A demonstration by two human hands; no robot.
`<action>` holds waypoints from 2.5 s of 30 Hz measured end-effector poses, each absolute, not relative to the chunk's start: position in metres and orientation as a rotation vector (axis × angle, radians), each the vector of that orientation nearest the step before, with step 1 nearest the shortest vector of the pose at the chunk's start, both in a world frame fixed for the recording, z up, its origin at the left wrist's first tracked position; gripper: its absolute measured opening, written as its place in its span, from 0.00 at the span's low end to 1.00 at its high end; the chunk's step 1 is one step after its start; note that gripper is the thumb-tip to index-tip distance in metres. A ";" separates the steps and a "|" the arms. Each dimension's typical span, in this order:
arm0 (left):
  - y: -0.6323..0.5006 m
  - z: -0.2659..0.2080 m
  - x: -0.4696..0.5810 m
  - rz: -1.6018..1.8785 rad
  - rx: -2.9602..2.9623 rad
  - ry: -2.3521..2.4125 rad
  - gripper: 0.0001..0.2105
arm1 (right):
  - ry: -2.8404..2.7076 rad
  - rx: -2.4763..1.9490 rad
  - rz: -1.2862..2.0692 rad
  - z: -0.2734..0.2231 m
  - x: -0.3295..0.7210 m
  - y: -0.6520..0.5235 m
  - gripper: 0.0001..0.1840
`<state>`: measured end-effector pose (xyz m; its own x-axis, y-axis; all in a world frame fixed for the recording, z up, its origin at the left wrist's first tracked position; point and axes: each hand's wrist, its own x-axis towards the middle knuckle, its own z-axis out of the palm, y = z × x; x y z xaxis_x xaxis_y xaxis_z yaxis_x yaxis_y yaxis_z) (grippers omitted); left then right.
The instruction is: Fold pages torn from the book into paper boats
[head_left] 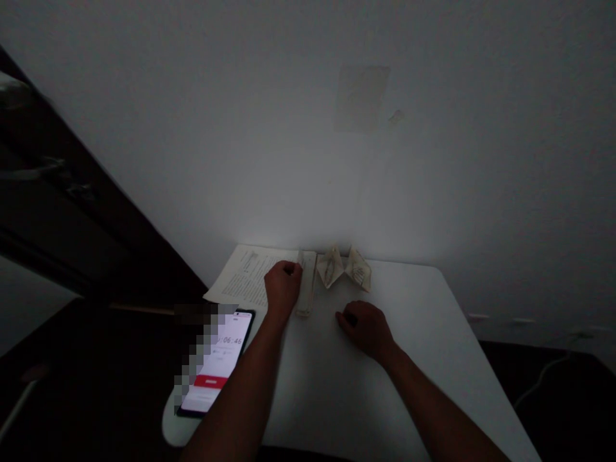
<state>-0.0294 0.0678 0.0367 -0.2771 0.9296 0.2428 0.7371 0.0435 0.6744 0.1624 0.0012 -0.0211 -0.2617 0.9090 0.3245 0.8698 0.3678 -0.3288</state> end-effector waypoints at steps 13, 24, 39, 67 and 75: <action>-0.017 0.046 -0.013 1.267 1.728 1.763 0.07 | -2.133 -1.492 0.211 -0.017 0.164 -0.001 0.20; -0.066 0.029 0.008 1.216 1.988 1.550 0.04 | -2.016 -1.378 0.375 -0.017 0.168 -0.003 0.06; -0.069 0.041 -0.004 1.058 1.986 1.211 0.05 | -2.136 -1.063 0.567 -0.016 0.187 -0.008 0.11; -0.060 0.013 -0.044 0.714 2.106 1.082 0.22 | -1.903 -1.240 0.834 -0.006 0.266 -0.117 0.07; -0.064 0.020 -0.047 0.669 2.183 1.071 0.23 | -1.843 -1.505 0.837 -0.007 0.254 -0.114 0.09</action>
<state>-0.0474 -0.0637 0.0204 0.5451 0.8211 0.1695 0.5132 -0.4866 0.7070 0.2538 -0.1144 -0.0072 -0.1685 0.9836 0.0649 0.5985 0.1545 -0.7861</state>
